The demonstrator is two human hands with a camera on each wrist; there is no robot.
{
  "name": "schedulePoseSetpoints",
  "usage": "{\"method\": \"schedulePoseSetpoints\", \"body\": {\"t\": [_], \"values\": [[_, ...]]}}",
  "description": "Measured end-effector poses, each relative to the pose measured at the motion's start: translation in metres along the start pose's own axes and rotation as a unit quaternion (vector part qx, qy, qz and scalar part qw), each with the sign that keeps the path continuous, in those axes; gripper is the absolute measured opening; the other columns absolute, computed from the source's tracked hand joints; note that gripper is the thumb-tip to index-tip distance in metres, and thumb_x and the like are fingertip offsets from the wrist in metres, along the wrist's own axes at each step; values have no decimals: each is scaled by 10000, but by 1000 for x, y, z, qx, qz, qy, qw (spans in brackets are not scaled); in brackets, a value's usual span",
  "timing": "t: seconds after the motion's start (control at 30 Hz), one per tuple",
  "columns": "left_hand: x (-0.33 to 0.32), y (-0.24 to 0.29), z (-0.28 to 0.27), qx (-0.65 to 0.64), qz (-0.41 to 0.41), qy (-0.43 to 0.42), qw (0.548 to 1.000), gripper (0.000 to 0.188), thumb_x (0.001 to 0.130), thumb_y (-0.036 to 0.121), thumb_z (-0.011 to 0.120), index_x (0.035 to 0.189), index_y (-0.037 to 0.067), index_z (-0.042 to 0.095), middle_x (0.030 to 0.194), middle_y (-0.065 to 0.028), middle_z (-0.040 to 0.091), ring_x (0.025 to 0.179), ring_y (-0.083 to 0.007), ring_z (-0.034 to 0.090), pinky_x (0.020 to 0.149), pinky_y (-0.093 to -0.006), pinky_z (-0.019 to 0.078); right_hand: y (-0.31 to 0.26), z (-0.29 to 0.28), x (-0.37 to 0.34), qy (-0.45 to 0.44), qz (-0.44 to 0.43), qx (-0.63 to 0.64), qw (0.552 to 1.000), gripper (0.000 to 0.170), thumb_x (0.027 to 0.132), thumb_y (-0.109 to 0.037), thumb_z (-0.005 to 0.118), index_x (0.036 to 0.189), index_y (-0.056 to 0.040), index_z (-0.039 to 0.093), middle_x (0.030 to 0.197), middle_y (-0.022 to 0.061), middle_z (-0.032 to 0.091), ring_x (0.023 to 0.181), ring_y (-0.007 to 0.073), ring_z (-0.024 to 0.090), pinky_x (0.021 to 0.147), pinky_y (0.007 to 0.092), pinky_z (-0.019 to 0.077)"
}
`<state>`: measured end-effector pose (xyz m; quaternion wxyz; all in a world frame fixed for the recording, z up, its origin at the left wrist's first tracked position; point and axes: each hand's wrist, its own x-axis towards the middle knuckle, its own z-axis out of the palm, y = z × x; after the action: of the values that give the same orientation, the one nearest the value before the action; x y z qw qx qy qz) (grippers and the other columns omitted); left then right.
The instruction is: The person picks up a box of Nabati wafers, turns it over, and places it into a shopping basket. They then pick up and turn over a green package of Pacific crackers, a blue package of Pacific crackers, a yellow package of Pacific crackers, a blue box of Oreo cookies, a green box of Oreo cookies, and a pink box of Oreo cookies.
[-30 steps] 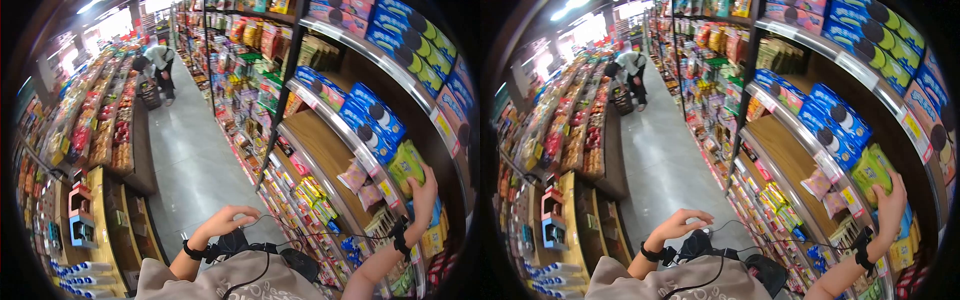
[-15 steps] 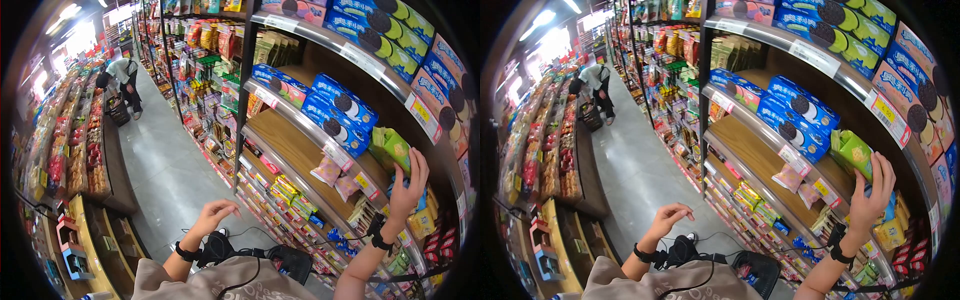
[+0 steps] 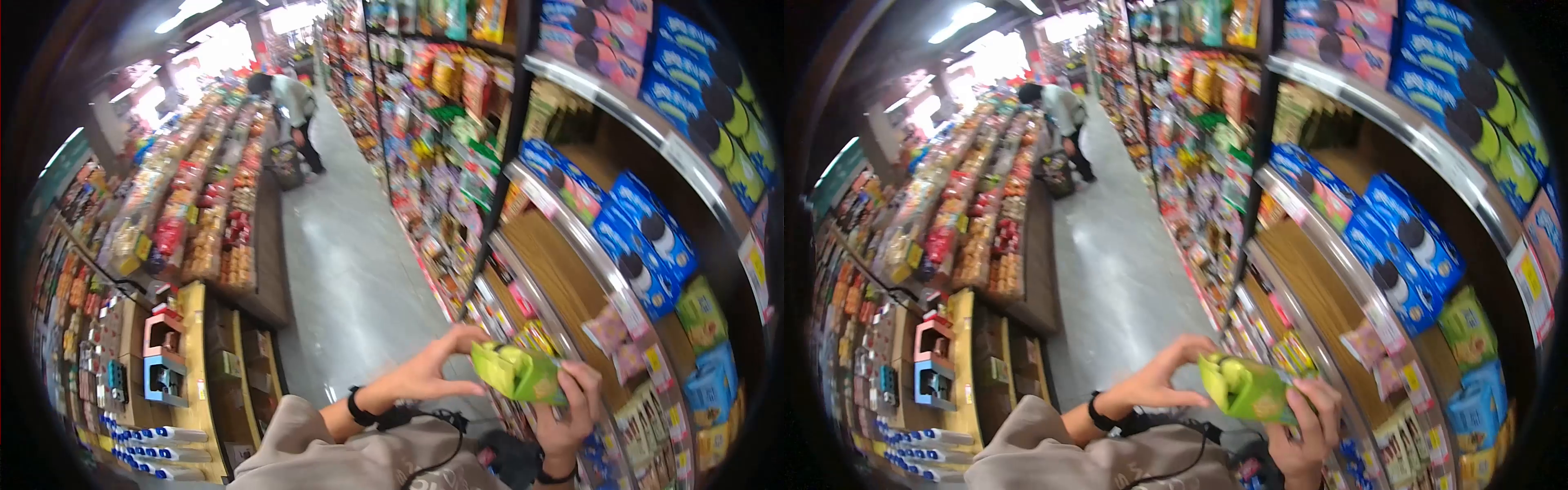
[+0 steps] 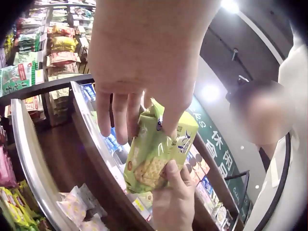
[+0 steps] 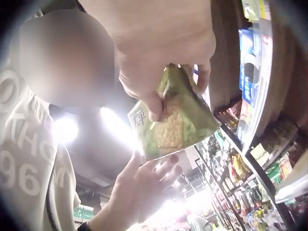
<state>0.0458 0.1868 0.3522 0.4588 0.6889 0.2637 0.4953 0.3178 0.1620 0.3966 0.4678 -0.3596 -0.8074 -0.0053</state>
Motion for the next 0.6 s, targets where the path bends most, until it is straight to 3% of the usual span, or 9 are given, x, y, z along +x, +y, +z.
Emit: {"method": "schedulePoseSetpoints", "body": {"t": [0.07,0.17,0.27,0.37,0.47,0.53,0.57,0.6], "values": [[12,1,-5,20,-33,-7,999,844,802,199,889,1494,57,428,1414,-94,545,1231,-237,582,1030,-396,481,3,6,-1,-7,-12,4,1000,633,737,-45,822,1318,-27,573,1254,184,623,1123,384,624,1003,492,495],[38,13,-14,73,26,-78,994,780,807,213,878,1458,49,480,1369,-129,590,1161,-257,629,991,-374,502,-21,4,13,29,57,27,998,387,758,18,794,1132,-17,699,1139,178,681,1062,379,657,957,450,530],[48,3,-18,71,-24,-172,982,676,820,215,867,1376,2,545,1330,-168,619,1227,-299,619,1040,-410,484,-27,3,8,22,116,37,992,490,714,41,820,1182,2,682,1138,167,685,1065,371,650,962,456,518],[65,-12,-15,48,36,-185,981,702,809,214,869,1382,-12,532,1311,-193,628,1201,-310,628,1026,-395,487,-36,8,3,67,178,47,981,450,732,39,808,1165,1,692,1151,168,682,1075,362,649,986,461,507],[83,-27,-7,1,36,-192,981,669,828,159,855,1386,-10,528,1318,-143,622,1210,-238,607,1034,-365,479,-41,10,7,143,182,-52,971,505,780,-29,810,1262,-40,660,1220,168,663,1103,348,642,994,472,500],[87,-40,5,-73,-23,-202,976,661,837,129,847,1397,0,521,1318,-106,613,1219,-192,587,1038,-346,473,-34,23,-4,264,215,71,938,653,787,-217,835,1346,-29,555,1239,162,641,1124,342,626,995,489,502],[90,-26,9,-148,-102,-214,960,677,841,94,842,1420,21,498,1315,-58,585,1233,-143,547,1044,-327,467,-24,35,-13,322,228,130,909,748,790,-311,847,1388,-24,503,1249,159,629,1135,339,619,995,497,503],[92,-29,9,-144,-105,-222,959,691,841,97,844,1428,28,487,1316,-52,576,1244,-142,537,1050,-327,465,-16,43,-24,380,239,183,875,850,793,-405,859,1431,-19,451,1258,156,618,1146,336,611,995,506,505]]}}
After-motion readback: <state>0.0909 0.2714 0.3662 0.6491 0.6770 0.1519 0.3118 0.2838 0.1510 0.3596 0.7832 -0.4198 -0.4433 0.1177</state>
